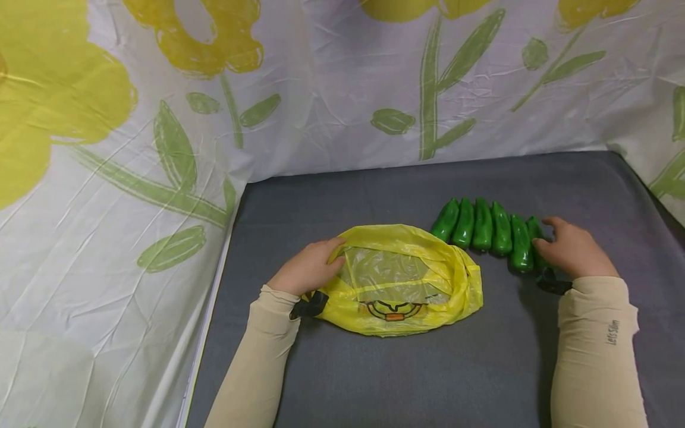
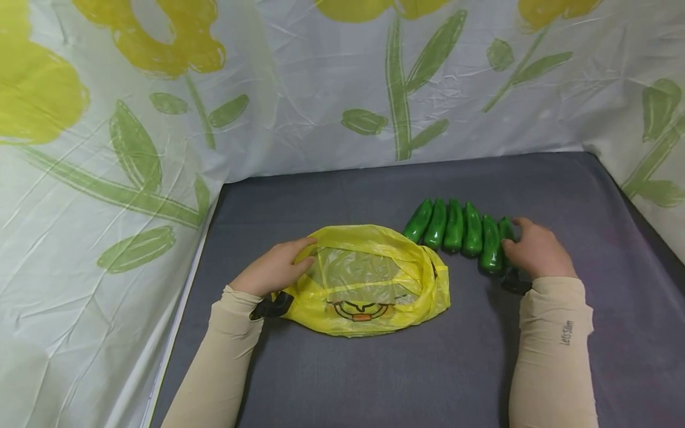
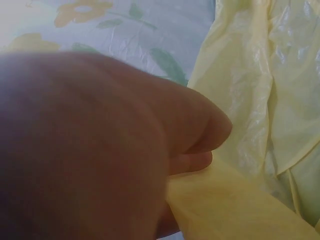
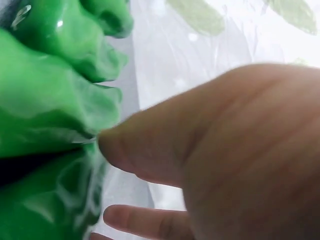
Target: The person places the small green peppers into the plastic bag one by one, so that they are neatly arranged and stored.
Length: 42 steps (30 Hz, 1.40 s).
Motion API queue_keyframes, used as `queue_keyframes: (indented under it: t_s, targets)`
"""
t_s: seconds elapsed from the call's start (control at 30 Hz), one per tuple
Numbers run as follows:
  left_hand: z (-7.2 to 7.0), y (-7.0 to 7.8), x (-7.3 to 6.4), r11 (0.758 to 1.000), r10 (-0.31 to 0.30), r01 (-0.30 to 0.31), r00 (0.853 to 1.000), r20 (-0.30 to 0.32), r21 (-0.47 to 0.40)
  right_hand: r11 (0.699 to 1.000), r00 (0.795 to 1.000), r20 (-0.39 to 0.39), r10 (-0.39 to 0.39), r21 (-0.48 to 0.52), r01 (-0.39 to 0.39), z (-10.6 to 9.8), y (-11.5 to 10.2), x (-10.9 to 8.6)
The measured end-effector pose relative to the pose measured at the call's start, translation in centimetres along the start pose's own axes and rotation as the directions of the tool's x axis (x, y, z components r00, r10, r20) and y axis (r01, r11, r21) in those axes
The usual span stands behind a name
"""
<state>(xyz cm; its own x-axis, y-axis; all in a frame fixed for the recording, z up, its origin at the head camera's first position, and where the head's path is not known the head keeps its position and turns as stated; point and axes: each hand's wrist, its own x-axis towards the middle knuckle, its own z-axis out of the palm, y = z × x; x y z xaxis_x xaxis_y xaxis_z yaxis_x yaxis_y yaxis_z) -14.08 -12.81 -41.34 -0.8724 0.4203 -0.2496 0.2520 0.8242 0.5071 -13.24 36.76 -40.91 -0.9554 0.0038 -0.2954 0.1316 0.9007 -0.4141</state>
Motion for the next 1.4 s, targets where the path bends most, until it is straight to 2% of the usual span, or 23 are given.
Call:
queue_keyframes:
  t_s: [0.13,0.4,0.63,0.8,1.0,1.4]
  targets:
    - [0.0,0.1,0.0,1.0,0.009,-0.008,1.0,0.01,-0.028,1.0,1.0,0.023,0.019,0.003,-0.019,0.4,0.5,0.4]
    - [0.0,0.0,-0.1,0.998,0.002,-0.001,1.0,0.031,-0.057,1.0,1.0,-0.001,0.006,0.005,-0.006,0.7,1.1,0.8]
    - [-0.1,0.1,-0.1,0.998,0.007,-0.005,0.999,0.032,-0.069,0.999,0.999,0.001,0.032,0.001,-0.032,0.5,1.1,0.5]
    - [-0.2,0.1,-0.1,0.997,0.001,0.003,0.999,0.038,-0.082,1.0,1.0,-0.001,0.017,-0.009,-0.017,0.6,0.8,0.4]
    - [-0.1,-0.1,-0.1,0.997,0.006,-0.003,0.999,0.04,-0.076,1.0,0.999,0.033,0.011,-0.027,-0.011,0.6,0.7,0.4]
    - [-0.3,0.0,-0.3,0.997,0.003,0.0,0.999,0.035,-0.08,1.0,1.0,-0.006,0.002,-0.028,-0.003,0.5,0.8,0.2]
